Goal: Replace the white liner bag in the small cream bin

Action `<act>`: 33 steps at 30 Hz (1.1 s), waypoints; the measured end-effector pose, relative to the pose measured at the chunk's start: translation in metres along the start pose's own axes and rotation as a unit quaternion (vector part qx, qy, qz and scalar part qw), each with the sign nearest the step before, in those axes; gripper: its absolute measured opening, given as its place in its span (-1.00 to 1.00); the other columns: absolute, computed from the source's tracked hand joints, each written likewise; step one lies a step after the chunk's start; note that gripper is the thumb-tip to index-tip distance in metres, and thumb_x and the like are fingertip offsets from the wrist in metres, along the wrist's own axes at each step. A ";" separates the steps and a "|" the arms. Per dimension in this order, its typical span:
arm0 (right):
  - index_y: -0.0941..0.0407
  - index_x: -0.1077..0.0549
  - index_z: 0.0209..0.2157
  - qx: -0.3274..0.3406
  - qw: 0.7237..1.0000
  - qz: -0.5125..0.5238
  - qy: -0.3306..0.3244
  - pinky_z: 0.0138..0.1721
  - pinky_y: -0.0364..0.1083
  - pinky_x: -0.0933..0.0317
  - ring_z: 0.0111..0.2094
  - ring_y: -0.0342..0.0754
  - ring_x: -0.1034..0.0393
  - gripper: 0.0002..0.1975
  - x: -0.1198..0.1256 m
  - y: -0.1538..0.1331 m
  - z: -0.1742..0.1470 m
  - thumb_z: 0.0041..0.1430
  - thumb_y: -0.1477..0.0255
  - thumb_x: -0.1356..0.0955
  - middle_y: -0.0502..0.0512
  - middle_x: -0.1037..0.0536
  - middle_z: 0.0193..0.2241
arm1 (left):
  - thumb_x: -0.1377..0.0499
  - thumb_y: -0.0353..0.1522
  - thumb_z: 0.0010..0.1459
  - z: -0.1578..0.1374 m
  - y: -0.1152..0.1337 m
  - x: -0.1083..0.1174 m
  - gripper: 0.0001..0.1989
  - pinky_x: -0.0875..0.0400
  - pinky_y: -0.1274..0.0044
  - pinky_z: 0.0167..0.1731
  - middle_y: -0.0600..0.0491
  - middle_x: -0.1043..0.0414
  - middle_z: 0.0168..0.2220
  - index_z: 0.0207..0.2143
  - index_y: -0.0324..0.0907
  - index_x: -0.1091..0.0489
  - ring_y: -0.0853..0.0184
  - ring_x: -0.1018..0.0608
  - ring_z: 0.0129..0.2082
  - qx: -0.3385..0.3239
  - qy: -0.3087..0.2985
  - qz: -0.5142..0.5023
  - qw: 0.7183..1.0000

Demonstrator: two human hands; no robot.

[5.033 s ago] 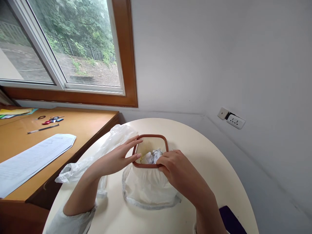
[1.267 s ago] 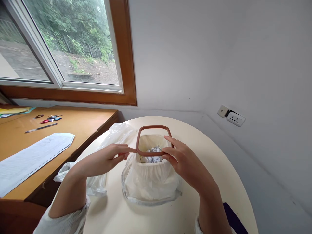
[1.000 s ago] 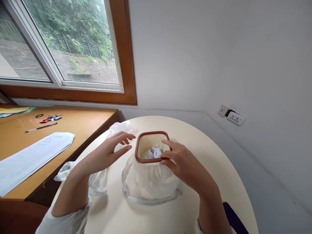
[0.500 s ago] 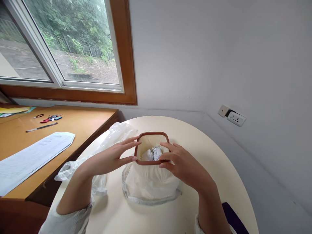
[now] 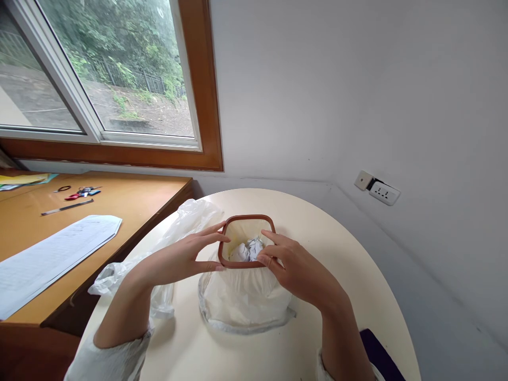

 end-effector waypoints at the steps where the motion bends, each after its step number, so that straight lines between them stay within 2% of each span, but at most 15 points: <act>1: 0.01 -0.50 -0.24 -0.001 1.000 0.009 0.013 0.01 0.05 -0.16 0.18 0.10 -0.05 -0.64 0.000 0.002 0.001 0.25 0.25 -0.12 0.07 -0.20 0.16 | -0.10 -0.13 0.10 0.001 0.001 0.000 -0.66 -0.31 0.45 -0.11 0.08 -0.12 0.17 -0.07 0.02 -0.28 0.18 -0.41 -0.02 -0.006 0.004 -0.004 1.000; 5: 0.02 -0.32 0.05 -0.015 0.999 0.012 0.049 0.09 0.06 -0.09 0.21 0.07 0.01 -0.58 0.000 0.012 0.005 0.23 0.19 -0.13 0.05 -0.05 0.23 | -0.11 -0.17 0.09 0.002 0.005 0.002 -0.80 -0.33 0.47 -0.17 0.08 -0.27 0.02 -0.28 -0.06 -0.31 0.26 -0.46 -0.17 -0.024 0.010 -0.029 0.999; 9: 0.06 -0.11 0.18 -0.046 0.999 -0.004 0.004 0.11 0.05 -0.05 0.23 0.04 0.08 -0.46 -0.008 0.019 0.007 0.24 0.13 -0.07 0.06 0.05 0.26 | -0.12 -0.21 0.09 0.001 0.007 0.003 -0.85 -0.33 0.49 -0.21 0.10 -0.28 -0.02 -0.35 -0.09 -0.29 0.31 -0.45 -0.22 -0.032 0.008 -0.043 0.999; 15: 0.07 -0.07 0.19 -0.059 0.998 0.003 -0.011 0.09 0.05 -0.05 0.23 0.05 0.11 -0.46 -0.011 0.020 0.007 0.26 0.15 -0.03 0.08 0.10 0.26 | -0.14 -0.22 0.07 0.003 0.005 0.002 -0.84 -0.32 0.49 -0.25 0.08 -0.32 -0.14 -0.34 -0.10 -0.29 0.31 -0.43 -0.25 -0.028 0.007 -0.032 0.999; 21: 0.06 -0.10 0.18 -0.054 0.998 0.011 -0.012 0.10 0.04 -0.04 0.24 0.04 0.11 -0.48 -0.011 0.017 0.008 0.27 0.17 -0.02 0.09 0.06 0.26 | -0.14 -0.24 0.08 0.002 0.007 0.004 -0.86 -0.30 0.49 -0.22 0.09 -0.33 -0.18 -0.38 -0.10 -0.27 0.27 -0.39 -0.18 -0.031 0.006 -0.021 0.999; 28: 0.08 -0.03 0.21 -0.065 0.997 0.004 -0.032 0.11 0.03 -0.02 0.24 0.03 0.15 -0.44 -0.015 0.021 0.007 0.26 0.13 -0.02 0.09 0.12 0.27 | -0.11 -0.28 0.11 0.002 0.010 0.002 -0.89 -0.21 0.45 -0.06 0.12 -0.26 -0.01 -0.31 -0.09 -0.27 0.32 -0.39 -0.13 -0.043 -0.010 -0.042 0.998; 33: 0.07 0.02 0.22 -0.074 0.996 -0.004 -0.048 0.14 0.03 0.02 0.25 0.02 0.18 -0.42 -0.015 0.023 0.006 0.24 0.11 -0.03 0.04 0.17 0.27 | -0.10 -0.22 0.11 0.003 0.002 -0.002 -0.85 -0.14 0.39 0.00 0.14 -0.34 -0.13 -0.33 -0.10 -0.25 0.34 -0.42 -0.21 -0.005 -0.023 -0.036 0.999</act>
Point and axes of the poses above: each hand's wrist, its own z-axis towards the middle knuckle, its own x-axis out of the back of the hand, y = z × x, the point moved 6 cm from there along z, towards the middle knuckle
